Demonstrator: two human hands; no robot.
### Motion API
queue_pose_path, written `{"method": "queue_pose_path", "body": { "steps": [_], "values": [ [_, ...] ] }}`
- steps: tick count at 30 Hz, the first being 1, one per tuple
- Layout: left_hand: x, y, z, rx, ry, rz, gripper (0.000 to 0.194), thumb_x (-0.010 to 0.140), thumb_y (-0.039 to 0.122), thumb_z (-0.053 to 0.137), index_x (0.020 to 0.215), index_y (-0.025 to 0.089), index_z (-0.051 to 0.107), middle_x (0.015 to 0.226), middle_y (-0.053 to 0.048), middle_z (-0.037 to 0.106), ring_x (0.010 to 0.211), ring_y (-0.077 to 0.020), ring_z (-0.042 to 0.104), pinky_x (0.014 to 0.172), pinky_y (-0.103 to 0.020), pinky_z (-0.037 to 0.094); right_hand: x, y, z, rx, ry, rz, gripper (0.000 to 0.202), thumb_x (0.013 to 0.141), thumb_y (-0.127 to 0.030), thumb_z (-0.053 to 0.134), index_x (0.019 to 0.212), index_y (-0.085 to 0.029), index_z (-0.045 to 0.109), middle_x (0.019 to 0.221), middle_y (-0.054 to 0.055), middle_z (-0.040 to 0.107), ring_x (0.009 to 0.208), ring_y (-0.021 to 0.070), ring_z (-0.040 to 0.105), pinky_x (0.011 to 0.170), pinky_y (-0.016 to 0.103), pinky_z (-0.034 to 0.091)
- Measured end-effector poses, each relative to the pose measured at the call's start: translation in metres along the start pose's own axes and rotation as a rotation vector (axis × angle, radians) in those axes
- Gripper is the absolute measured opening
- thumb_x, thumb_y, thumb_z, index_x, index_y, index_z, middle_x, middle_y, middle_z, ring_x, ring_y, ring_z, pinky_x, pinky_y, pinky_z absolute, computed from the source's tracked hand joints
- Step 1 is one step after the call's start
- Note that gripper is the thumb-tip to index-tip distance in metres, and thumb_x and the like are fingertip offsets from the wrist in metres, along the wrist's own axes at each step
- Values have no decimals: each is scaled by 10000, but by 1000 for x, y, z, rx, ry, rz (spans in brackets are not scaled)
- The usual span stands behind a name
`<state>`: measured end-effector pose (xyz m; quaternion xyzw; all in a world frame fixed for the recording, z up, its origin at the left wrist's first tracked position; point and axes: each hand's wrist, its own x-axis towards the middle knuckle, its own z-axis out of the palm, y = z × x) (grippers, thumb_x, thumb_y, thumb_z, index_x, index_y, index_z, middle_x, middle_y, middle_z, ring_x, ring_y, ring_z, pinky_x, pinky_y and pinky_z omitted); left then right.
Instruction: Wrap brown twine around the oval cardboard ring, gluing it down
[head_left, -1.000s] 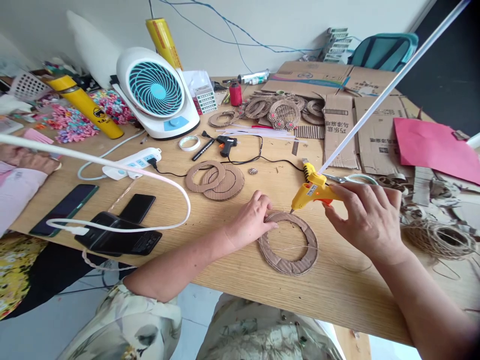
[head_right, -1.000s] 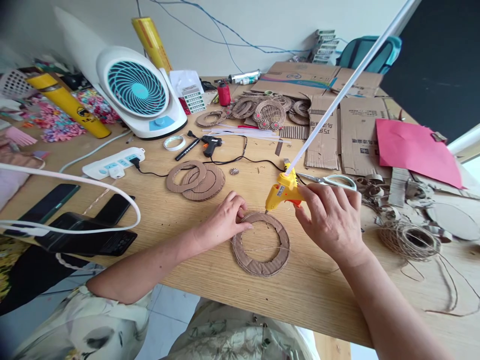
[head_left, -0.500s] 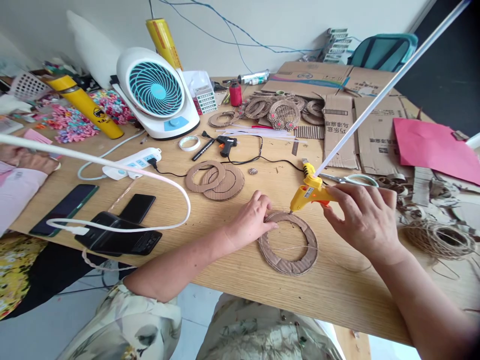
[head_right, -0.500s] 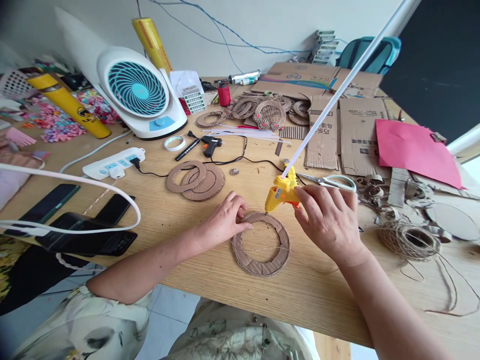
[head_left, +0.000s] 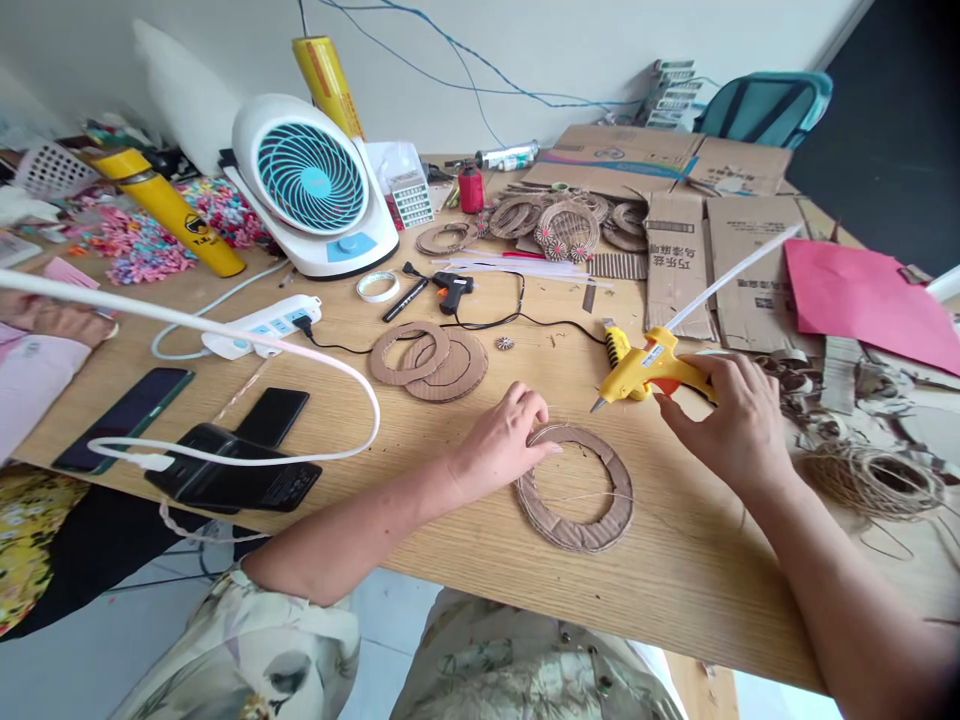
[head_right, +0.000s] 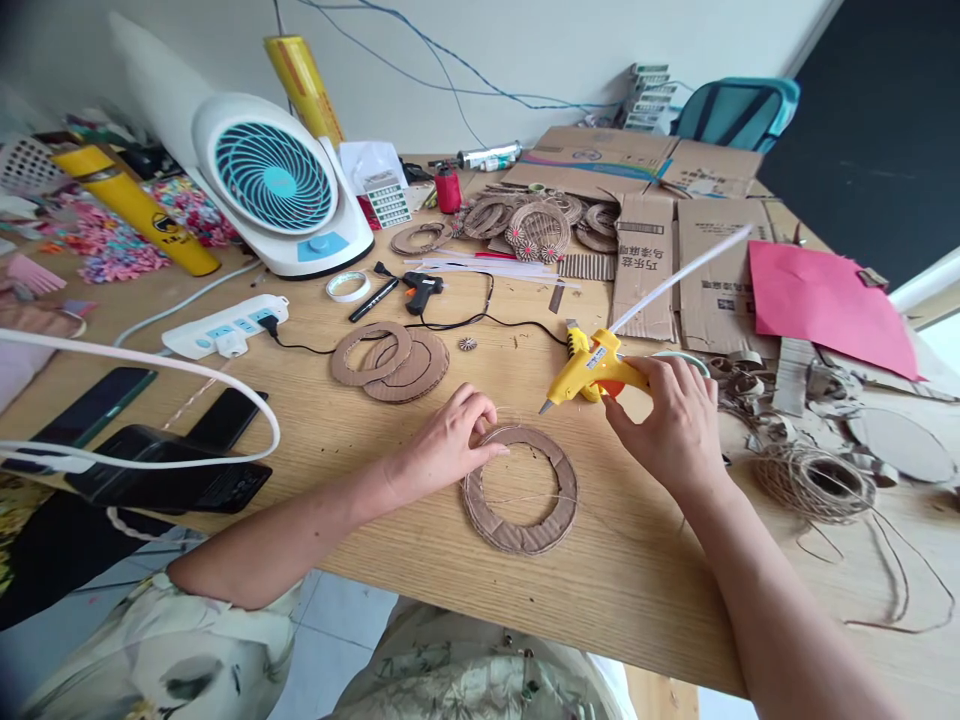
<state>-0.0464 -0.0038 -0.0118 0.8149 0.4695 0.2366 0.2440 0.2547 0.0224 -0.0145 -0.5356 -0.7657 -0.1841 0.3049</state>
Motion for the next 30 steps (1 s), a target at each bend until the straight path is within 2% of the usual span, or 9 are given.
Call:
{"method": "queue_pose_path", "body": {
  "steps": [4,10,13,17,21,22,25,27,30],
  "values": [
    [0,5,-3,21,40,84,207,897,202,675,952,217,476,986,-1,577,787,-141,609,750,-301,504,-5,11,17,70,-49,65,441,856,-460,646,1219,-223,569,1022,113,665,944,295,609,805,418,424],
    [-4,16,-7,-71,41,146,68,976,148,485,970,215,494,932,-15,654,825,-143,652,725,-258,501,-7,9,27,66,-107,93,436,862,-469,641,1211,-215,576,1029,110,652,962,311,604,807,435,444],
    [-5,20,-7,-141,23,111,122,971,109,438,991,210,504,909,-12,668,751,-120,669,675,-231,510,-7,11,29,59,-128,90,439,866,-473,651,1211,-210,585,1028,114,660,961,301,611,804,418,443],
    [-7,22,-4,-370,-32,2,108,952,106,458,982,202,497,878,14,644,627,-77,682,548,-162,490,-3,14,24,26,-123,37,484,889,-521,636,1243,-195,593,1037,147,673,947,283,609,795,401,416],
    [-8,23,2,-493,-92,-69,32,955,177,503,964,205,489,832,26,609,657,-102,715,456,-127,449,0,-15,4,-21,15,-46,413,891,-446,651,1230,-215,601,1062,120,651,959,279,584,833,417,401],
    [-9,24,3,-504,-102,-70,38,951,174,504,963,206,487,828,26,613,671,-107,720,459,-129,456,0,-27,-1,50,-17,-130,347,905,-377,641,1219,-234,602,1050,96,648,947,258,587,829,400,409],
    [-10,25,4,-467,-104,-6,89,927,136,521,962,210,487,823,23,647,702,-110,713,545,-167,514,-2,-65,-10,285,-288,-332,331,933,-228,582,1264,-233,589,963,62,646,892,219,593,816,378,433],
    [-10,25,1,-361,-57,60,103,923,188,581,981,214,500,845,14,676,736,-123,702,634,-211,542,-4,-79,-10,345,-316,-345,199,942,-203,562,1122,-216,645,890,54,629,819,201,573,777,367,436],
    [-5,20,-6,-109,102,122,191,940,358,624,1021,208,538,944,-31,695,864,-180,684,771,-296,552,-7,-78,-6,413,-277,-302,97,947,-199,569,980,-207,660,878,57,620,801,187,563,757,351,445]
  ]
}}
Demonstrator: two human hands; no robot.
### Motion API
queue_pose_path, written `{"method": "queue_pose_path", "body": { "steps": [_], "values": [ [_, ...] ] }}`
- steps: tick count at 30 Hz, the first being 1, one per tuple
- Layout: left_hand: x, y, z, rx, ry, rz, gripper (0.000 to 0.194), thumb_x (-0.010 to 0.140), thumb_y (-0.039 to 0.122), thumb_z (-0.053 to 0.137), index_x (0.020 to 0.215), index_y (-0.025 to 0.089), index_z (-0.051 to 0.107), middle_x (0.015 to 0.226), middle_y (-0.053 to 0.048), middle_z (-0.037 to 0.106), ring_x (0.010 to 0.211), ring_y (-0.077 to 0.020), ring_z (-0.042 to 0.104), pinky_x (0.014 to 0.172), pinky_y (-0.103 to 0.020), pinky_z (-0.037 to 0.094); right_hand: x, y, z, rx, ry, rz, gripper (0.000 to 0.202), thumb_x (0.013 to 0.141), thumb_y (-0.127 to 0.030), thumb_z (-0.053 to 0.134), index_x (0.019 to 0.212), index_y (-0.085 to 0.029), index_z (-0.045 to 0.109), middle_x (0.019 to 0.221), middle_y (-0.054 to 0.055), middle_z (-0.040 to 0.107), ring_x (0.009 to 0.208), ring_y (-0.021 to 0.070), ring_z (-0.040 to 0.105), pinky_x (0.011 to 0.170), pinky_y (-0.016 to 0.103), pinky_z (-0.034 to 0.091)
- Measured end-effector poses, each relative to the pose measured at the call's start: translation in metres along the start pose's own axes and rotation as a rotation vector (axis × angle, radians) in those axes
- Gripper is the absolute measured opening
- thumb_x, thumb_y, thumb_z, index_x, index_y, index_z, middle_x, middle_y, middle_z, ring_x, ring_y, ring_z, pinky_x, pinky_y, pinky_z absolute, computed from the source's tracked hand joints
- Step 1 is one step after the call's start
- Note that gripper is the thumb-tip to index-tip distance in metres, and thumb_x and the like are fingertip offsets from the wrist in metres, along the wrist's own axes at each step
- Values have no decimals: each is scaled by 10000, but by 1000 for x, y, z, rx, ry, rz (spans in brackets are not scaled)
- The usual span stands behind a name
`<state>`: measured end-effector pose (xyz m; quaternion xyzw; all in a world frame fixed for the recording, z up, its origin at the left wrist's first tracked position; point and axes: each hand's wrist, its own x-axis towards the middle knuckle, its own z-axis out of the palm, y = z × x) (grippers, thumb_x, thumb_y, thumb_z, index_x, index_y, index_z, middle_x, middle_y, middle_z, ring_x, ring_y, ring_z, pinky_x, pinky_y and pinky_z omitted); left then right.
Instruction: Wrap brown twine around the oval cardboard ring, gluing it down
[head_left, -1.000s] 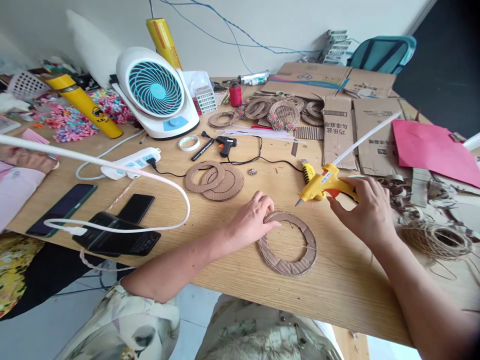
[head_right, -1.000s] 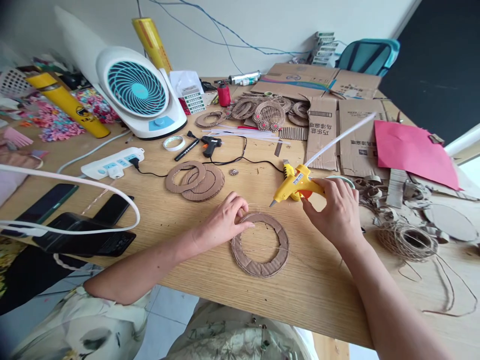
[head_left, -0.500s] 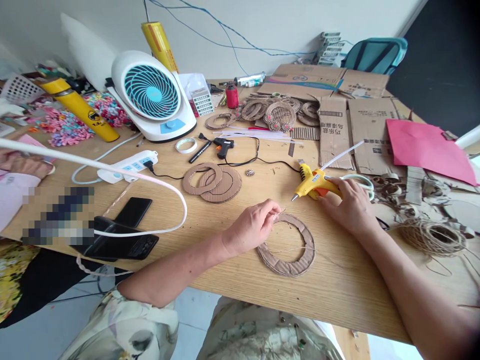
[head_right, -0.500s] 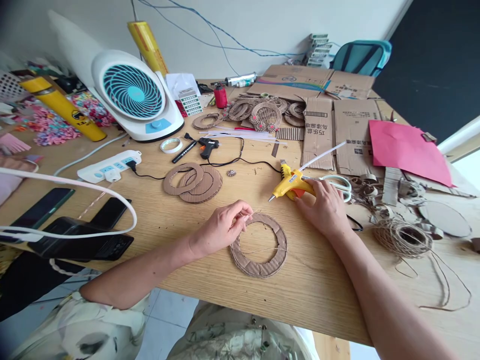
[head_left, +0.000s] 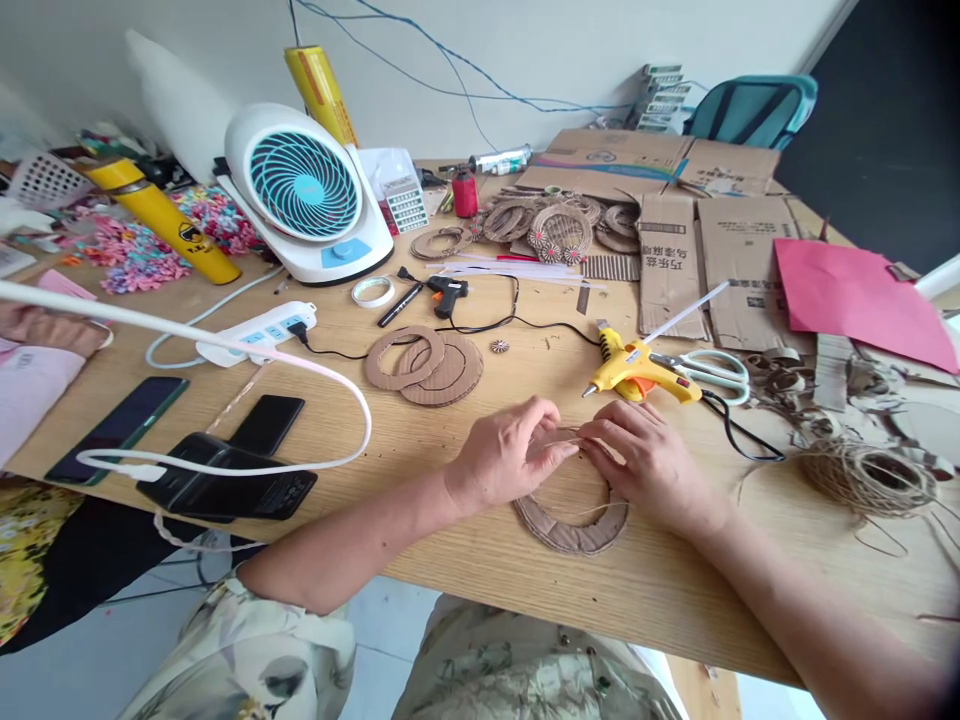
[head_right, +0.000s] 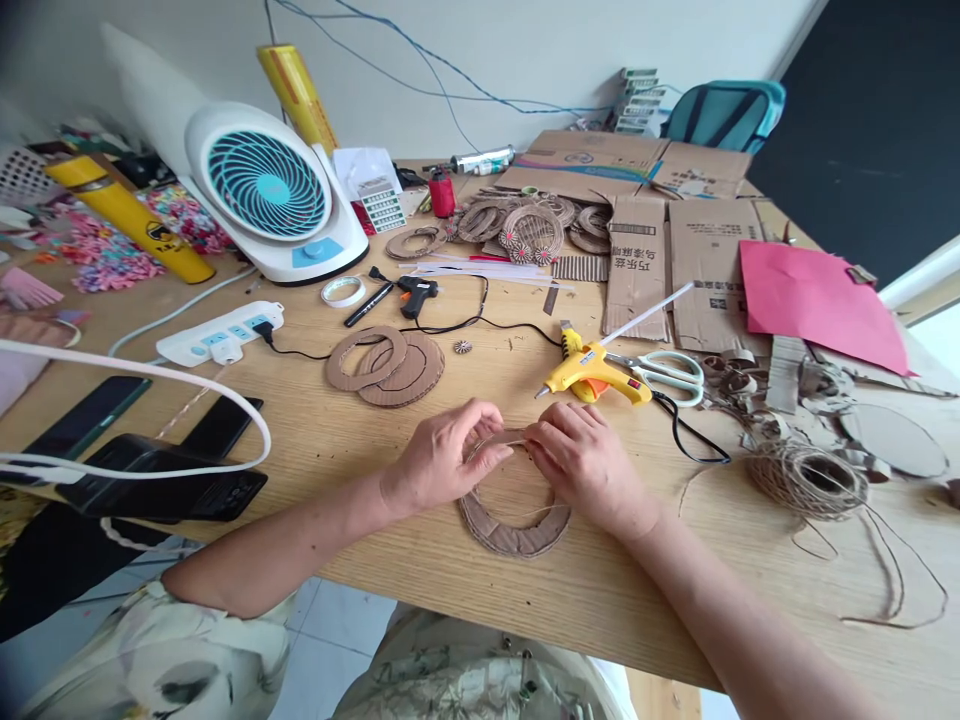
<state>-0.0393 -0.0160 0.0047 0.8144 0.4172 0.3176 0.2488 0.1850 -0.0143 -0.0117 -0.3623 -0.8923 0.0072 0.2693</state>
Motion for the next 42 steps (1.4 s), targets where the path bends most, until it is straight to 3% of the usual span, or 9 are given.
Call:
{"method": "queue_pose_path", "body": {
  "steps": [3,6,10,15,26,34,42],
  "values": [
    [6,-9,-5,169,40,83,168,1017,222,441,1018,196,608,976,-53,679,962,-196,648,880,-333,521,-6,10,-1,82,-5,10,99,950,-197,571,988,-208,662,933,71,634,828,181,587,755,336,474],
    [8,-18,-4,215,-67,148,276,974,84,424,1096,184,651,1013,-61,654,960,-176,640,864,-290,525,-10,15,-3,134,-69,8,126,963,-202,543,993,-213,666,946,76,655,819,175,610,732,324,499],
    [6,-20,2,294,-199,205,347,928,22,443,1156,173,657,1020,-64,623,972,-173,625,883,-273,530,-11,17,-4,145,-114,-5,147,972,-207,522,991,-211,668,933,78,664,804,169,620,707,310,504],
    [5,-18,4,374,-243,232,333,922,14,463,1151,166,651,1020,-61,607,965,-175,605,910,-283,527,-10,16,-5,131,-124,-27,132,973,-189,526,968,-197,658,909,68,652,802,156,613,712,292,492],
    [5,-20,9,556,-224,295,218,992,89,472,1107,138,651,986,-62,593,922,-174,579,859,-283,525,-10,17,-6,150,-138,-24,110,959,-183,551,955,-188,660,903,65,646,803,158,601,728,289,466],
    [5,-23,11,681,-218,410,241,998,97,458,1176,90,620,1004,-82,610,929,-196,576,843,-305,530,-11,18,-6,125,-139,-33,90,954,-184,564,944,-191,653,889,57,648,785,158,593,733,300,449],
    [5,-20,9,731,-297,448,308,1011,112,414,1263,50,579,1072,-118,628,985,-215,576,889,-324,536,-10,18,-5,130,-134,-46,89,958,-189,563,947,-188,652,895,59,646,798,158,598,745,303,454]
  ]
}}
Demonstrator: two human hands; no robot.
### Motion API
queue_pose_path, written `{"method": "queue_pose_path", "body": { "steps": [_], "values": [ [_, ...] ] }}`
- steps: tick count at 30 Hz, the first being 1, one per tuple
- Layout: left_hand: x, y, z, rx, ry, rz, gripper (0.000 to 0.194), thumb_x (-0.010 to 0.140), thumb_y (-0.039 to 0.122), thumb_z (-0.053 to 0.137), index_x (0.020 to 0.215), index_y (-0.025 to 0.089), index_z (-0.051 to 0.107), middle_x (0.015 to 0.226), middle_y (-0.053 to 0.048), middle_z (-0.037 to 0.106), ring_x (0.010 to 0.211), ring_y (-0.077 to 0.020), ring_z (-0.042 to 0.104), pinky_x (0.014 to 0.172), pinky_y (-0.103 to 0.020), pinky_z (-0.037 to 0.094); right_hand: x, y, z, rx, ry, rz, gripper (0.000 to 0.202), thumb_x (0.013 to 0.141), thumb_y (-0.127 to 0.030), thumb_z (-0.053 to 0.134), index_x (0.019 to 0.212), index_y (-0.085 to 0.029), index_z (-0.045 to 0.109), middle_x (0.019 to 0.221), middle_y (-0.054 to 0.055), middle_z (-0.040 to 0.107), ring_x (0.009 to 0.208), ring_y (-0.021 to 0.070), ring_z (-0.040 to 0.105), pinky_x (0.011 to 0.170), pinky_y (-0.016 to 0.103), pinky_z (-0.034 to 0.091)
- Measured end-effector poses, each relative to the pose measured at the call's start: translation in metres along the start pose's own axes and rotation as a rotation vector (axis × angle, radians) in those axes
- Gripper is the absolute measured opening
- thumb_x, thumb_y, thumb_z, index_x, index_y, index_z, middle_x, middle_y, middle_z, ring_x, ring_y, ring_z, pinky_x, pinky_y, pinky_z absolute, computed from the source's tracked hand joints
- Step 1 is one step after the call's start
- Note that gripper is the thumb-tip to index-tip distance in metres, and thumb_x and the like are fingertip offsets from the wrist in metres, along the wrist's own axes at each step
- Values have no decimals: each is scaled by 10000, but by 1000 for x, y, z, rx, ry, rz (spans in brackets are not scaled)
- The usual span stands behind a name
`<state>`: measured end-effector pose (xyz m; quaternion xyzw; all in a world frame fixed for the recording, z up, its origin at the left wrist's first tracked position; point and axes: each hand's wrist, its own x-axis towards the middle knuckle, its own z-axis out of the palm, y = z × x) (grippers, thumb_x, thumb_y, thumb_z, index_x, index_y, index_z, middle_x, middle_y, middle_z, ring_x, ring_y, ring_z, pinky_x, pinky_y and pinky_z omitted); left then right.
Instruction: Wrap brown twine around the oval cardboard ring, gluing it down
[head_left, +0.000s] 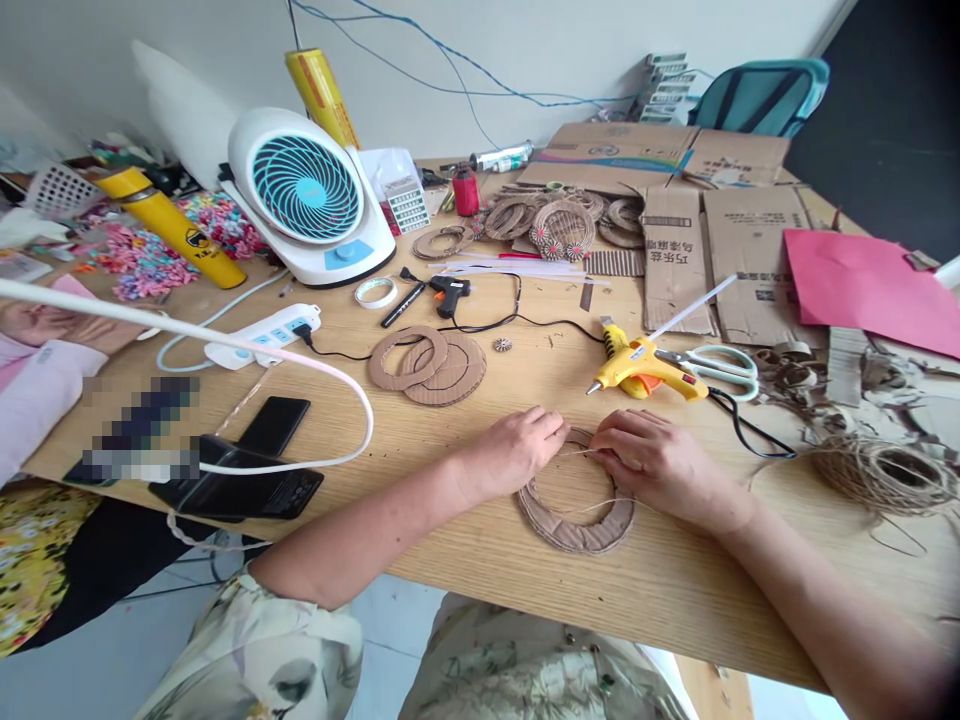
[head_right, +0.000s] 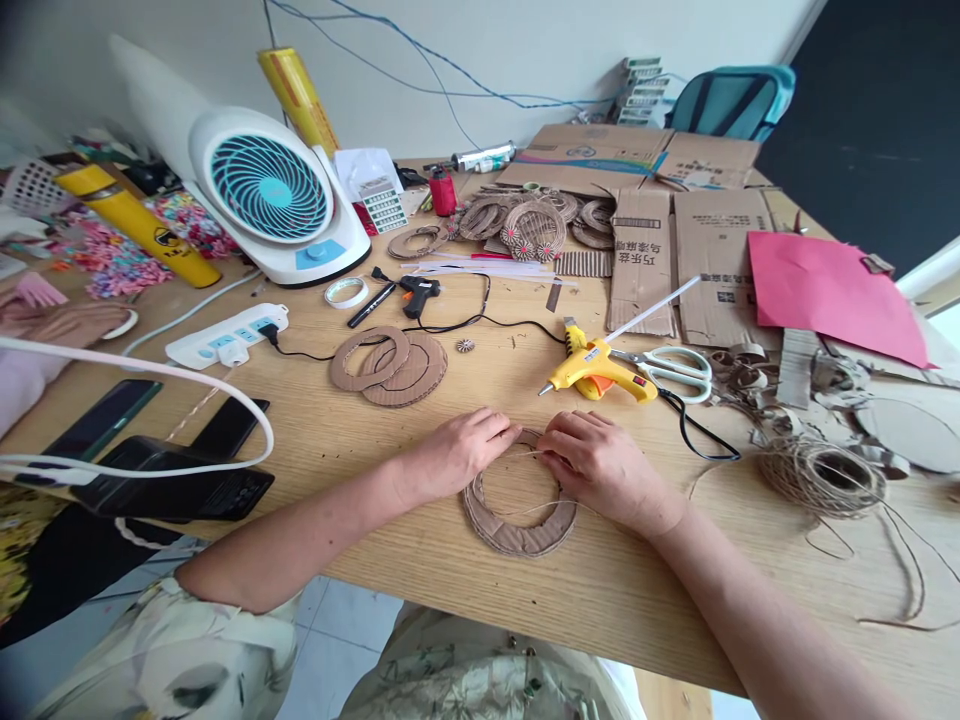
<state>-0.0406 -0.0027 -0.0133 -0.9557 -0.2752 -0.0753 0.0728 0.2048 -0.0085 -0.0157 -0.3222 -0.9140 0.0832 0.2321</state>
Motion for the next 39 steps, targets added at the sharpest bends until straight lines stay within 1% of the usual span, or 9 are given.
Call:
{"method": "queue_pose_path", "body": {
  "steps": [3,7,13,18,23,32,36,39],
  "values": [
    [0,0,-1,-10,-11,5,329,1012,119,407,1287,33,567,1081,-124,628,996,-224,573,888,-332,538,0,0,0,-1,-4,4,89,959,-196,564,949,-188,652,897,60,647,794,158,596,742,304,454],
    [1,1,0,-19,-22,-11,329,1007,106,408,1286,37,568,1091,-123,625,1004,-225,570,890,-333,538,-1,2,1,-4,-7,3,108,961,-197,557,957,-198,665,909,62,655,800,158,605,745,302,458],
    [3,1,-2,-40,-60,-22,340,1011,109,397,1316,69,543,1146,-118,613,1022,-219,564,912,-335,532,-1,2,0,-7,-9,3,129,963,-197,549,968,-200,678,923,69,665,821,162,624,764,302,472],
    [4,2,-5,-50,-89,-35,330,1015,109,377,1297,88,549,1140,-109,604,1028,-222,563,907,-335,525,-1,1,0,-5,-15,1,146,969,-202,534,971,-205,680,927,72,671,825,161,626,777,303,476],
    [5,2,-8,-66,-118,-50,356,984,72,420,1318,116,534,1143,-96,591,1043,-226,560,909,-340,524,-1,1,1,-8,-9,-1,143,965,-198,540,965,-203,683,929,72,674,835,163,633,783,303,478],
    [3,1,-6,-81,-99,-61,423,971,63,421,1367,179,516,1112,-97,569,1057,-239,554,865,-338,527,0,0,-1,-16,-30,1,161,971,-197,520,968,-211,681,941,81,680,845,170,637,779,317,489],
    [2,-4,-2,-188,-44,-84,431,938,8,424,1337,142,514,1109,-92,570,1025,-210,567,922,-321,515,0,0,-2,-8,-43,4,160,981,-205,512,965,-206,672,940,80,674,842,166,629,767,309,482],
    [1,-7,0,-238,-23,-99,367,933,0,423,1252,133,547,1069,-83,575,985,-194,575,910,-307,516,-1,1,-2,-2,-48,8,155,983,-208,514,958,-201,668,938,76,668,831,160,624,756,302,476]
  ]
}}
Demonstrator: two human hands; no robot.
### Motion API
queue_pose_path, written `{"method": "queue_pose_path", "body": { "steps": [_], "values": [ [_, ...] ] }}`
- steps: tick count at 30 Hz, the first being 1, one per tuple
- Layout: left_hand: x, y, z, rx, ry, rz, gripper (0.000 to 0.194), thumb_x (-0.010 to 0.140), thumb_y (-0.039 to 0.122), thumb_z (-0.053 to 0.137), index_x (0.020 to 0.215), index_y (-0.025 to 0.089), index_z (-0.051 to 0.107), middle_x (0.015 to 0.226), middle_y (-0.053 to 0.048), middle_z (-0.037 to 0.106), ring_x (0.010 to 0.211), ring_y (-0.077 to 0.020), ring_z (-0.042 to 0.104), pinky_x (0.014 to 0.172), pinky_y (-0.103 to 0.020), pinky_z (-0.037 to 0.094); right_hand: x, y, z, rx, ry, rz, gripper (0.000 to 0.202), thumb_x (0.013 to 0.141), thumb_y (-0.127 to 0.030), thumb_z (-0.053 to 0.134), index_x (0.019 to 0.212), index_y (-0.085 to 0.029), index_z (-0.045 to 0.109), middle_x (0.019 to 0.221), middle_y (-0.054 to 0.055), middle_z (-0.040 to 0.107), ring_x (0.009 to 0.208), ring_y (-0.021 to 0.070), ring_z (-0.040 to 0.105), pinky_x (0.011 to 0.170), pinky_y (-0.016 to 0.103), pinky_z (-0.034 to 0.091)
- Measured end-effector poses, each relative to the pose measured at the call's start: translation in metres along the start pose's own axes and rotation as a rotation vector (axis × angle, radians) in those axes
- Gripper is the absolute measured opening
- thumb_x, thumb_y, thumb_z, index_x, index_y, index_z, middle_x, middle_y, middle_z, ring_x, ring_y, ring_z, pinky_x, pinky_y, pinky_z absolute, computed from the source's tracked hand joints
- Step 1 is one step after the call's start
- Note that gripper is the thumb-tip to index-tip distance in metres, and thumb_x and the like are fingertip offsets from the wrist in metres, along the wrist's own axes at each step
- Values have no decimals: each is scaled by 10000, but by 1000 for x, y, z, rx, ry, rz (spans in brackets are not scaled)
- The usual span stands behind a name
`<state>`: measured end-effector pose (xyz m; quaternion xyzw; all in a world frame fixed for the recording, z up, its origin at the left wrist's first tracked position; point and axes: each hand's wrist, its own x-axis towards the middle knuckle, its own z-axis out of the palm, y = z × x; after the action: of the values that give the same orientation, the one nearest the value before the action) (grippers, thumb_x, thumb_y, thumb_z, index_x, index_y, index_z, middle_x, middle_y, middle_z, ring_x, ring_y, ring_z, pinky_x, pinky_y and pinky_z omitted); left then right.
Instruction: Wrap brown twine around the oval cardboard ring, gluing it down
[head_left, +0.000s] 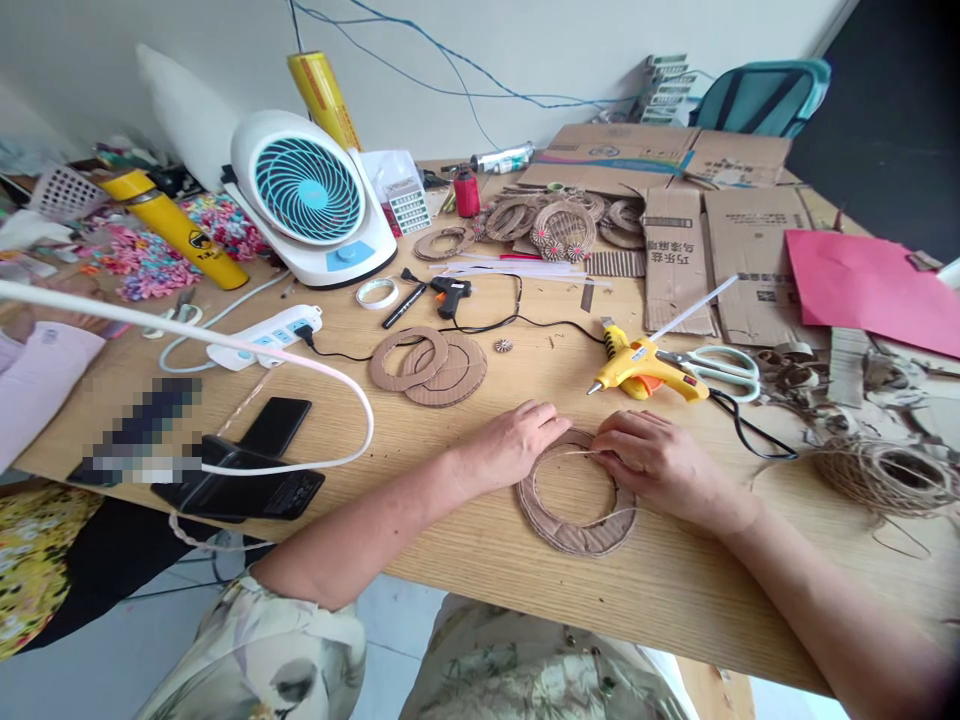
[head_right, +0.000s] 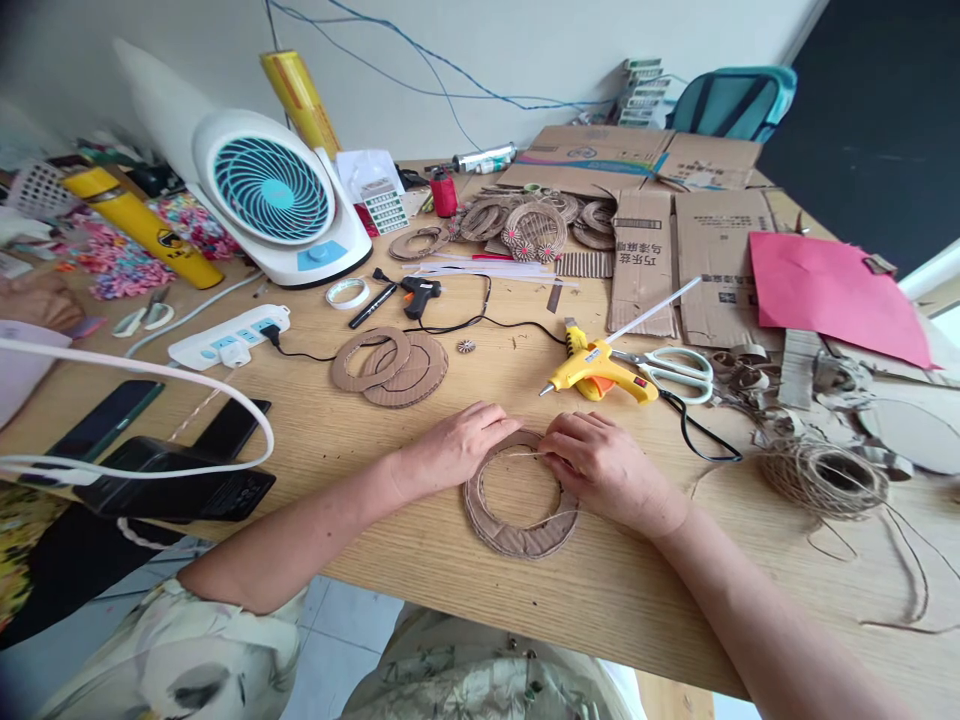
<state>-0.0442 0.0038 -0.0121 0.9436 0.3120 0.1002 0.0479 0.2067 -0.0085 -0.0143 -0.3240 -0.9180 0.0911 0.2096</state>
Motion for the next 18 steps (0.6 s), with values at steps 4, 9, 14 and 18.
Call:
{"method": "queue_pose_path", "body": {
  "steps": [4,9,14,18],
  "values": [
    [-1,-1,-1,25,-3,29,294,967,44,433,1195,150,586,1021,-70,583,963,-192,578,872,-299,520,0,1,0,5,1,-2,161,983,-205,511,949,-198,669,930,75,666,826,156,621,752,297,475],
    [-1,3,-5,97,-16,70,306,977,82,464,1261,119,573,1113,-104,601,1033,-221,574,915,-335,526,0,1,0,-7,4,-4,172,978,-200,509,953,-207,680,934,77,675,825,161,634,756,309,481],
    [-1,-1,-2,3,0,17,276,956,45,468,1188,127,594,1058,-86,608,981,-193,593,889,-309,535,1,0,0,5,3,-1,148,971,-192,528,944,-201,673,925,74,673,823,160,638,752,300,484],
    [-2,-5,2,-60,28,-19,336,948,14,441,1226,140,583,1028,-69,600,946,-169,602,870,-287,541,1,0,-1,14,1,1,140,967,-190,533,938,-204,669,920,72,673,816,158,636,748,295,480]
  ]
}}
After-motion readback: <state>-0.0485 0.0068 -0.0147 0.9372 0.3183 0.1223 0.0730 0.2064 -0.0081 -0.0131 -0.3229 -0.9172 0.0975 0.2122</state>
